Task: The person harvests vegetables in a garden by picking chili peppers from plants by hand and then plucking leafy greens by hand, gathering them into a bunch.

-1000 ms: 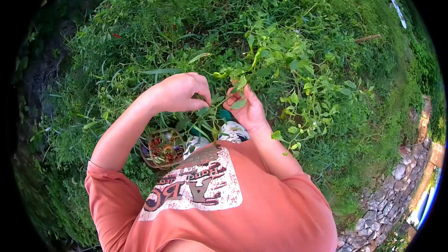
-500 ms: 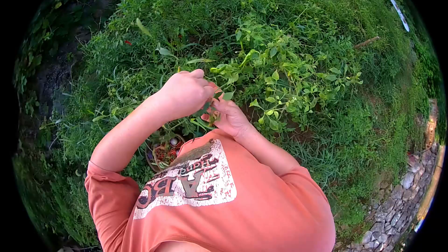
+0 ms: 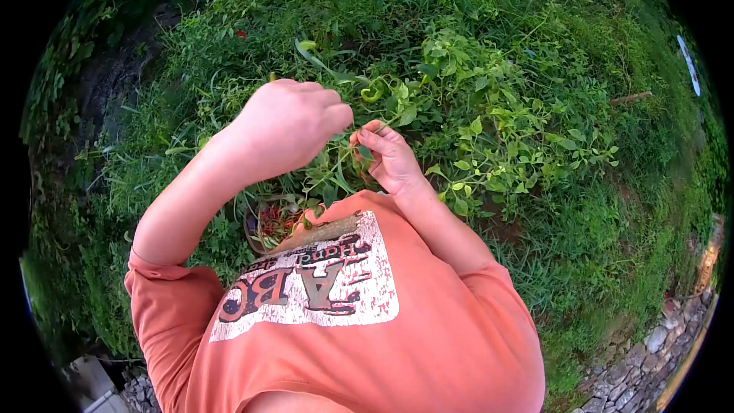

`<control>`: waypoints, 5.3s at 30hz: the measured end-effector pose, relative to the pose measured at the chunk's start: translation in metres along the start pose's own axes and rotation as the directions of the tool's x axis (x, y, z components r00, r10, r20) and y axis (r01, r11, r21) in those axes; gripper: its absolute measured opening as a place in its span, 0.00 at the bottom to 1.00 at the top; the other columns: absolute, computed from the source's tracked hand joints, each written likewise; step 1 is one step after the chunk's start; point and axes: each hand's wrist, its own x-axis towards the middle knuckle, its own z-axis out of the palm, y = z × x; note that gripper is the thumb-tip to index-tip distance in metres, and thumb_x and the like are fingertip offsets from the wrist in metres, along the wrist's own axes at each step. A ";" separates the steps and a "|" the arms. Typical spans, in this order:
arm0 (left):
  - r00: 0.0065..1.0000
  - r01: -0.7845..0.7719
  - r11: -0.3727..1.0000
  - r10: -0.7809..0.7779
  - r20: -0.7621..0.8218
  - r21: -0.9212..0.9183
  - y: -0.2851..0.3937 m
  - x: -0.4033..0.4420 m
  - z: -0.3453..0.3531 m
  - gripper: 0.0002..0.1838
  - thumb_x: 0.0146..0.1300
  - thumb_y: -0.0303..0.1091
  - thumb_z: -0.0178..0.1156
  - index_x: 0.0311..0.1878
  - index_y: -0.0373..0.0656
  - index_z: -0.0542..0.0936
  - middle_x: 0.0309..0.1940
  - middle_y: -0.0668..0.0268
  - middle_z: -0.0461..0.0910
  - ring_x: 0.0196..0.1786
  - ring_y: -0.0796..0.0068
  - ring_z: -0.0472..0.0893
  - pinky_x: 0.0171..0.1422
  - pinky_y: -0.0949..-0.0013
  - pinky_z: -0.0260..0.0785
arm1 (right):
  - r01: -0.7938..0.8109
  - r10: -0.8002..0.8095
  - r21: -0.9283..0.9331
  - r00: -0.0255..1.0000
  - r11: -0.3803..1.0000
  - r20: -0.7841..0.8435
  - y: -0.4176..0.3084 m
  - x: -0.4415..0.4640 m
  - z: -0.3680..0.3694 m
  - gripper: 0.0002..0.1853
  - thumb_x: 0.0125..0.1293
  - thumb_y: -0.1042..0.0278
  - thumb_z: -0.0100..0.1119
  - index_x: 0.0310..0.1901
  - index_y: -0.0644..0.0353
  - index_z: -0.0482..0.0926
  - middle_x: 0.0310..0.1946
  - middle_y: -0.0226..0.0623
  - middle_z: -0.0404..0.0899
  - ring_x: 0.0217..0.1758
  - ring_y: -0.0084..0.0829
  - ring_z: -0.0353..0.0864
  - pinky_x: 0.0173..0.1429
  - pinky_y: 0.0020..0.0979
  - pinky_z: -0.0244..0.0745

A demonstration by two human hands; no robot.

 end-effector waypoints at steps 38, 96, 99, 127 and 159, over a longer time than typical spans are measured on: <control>0.331 0.307 -0.547 -0.705 0.627 -0.779 0.024 -0.080 0.140 0.11 0.55 0.39 0.62 0.35 0.41 0.77 0.14 0.74 0.70 0.15 0.87 0.66 0.18 0.82 0.51 | -0.173 0.199 -0.496 0.980 0.851 -0.001 0.023 0.062 0.012 0.20 0.60 0.69 0.57 0.53 0.55 0.65 0.33 0.30 0.76 0.35 0.21 0.74 0.35 0.22 0.68; 0.732 0.088 -0.794 -0.358 0.580 -0.602 0.032 -0.127 0.133 0.08 0.61 0.34 0.53 0.34 0.39 0.78 0.29 0.61 0.81 0.12 0.87 0.65 0.16 0.84 0.55 | -0.186 0.184 0.001 0.971 0.983 -0.154 0.027 0.020 0.028 0.08 0.61 0.68 0.58 0.41 0.58 0.75 0.29 0.29 0.72 0.28 0.19 0.67 0.28 0.21 0.62; 0.761 0.007 -0.827 -0.361 0.539 -0.562 0.024 -0.135 0.137 0.09 0.61 0.35 0.53 0.34 0.40 0.77 0.31 0.56 0.81 0.12 0.87 0.65 0.16 0.84 0.55 | -0.037 0.027 -0.053 0.982 0.998 -0.186 0.037 0.019 0.030 0.09 0.62 0.68 0.57 0.42 0.59 0.74 0.36 0.31 0.75 0.31 0.19 0.68 0.30 0.22 0.65; 0.729 0.437 -0.445 -0.333 0.598 -0.781 -0.043 -0.056 0.122 0.12 0.56 0.40 0.62 0.36 0.42 0.77 0.15 0.74 0.71 0.11 0.88 0.62 0.14 0.83 0.50 | 0.049 -0.033 0.061 0.968 0.997 -0.247 0.029 0.010 0.034 0.07 0.62 0.69 0.55 0.41 0.56 0.73 0.26 0.24 0.70 0.21 0.15 0.65 0.21 0.16 0.58; 0.063 -0.363 -0.801 -0.531 0.845 -0.476 0.060 -0.351 0.307 0.10 0.64 0.34 0.47 0.44 0.40 0.70 0.30 0.61 0.79 0.21 0.75 0.74 0.20 0.74 0.64 | -0.076 -0.219 -0.737 0.930 0.671 -0.295 0.019 0.007 0.046 0.25 0.65 0.68 0.50 0.63 0.60 0.58 0.53 0.40 0.70 0.48 0.28 0.75 0.42 0.25 0.70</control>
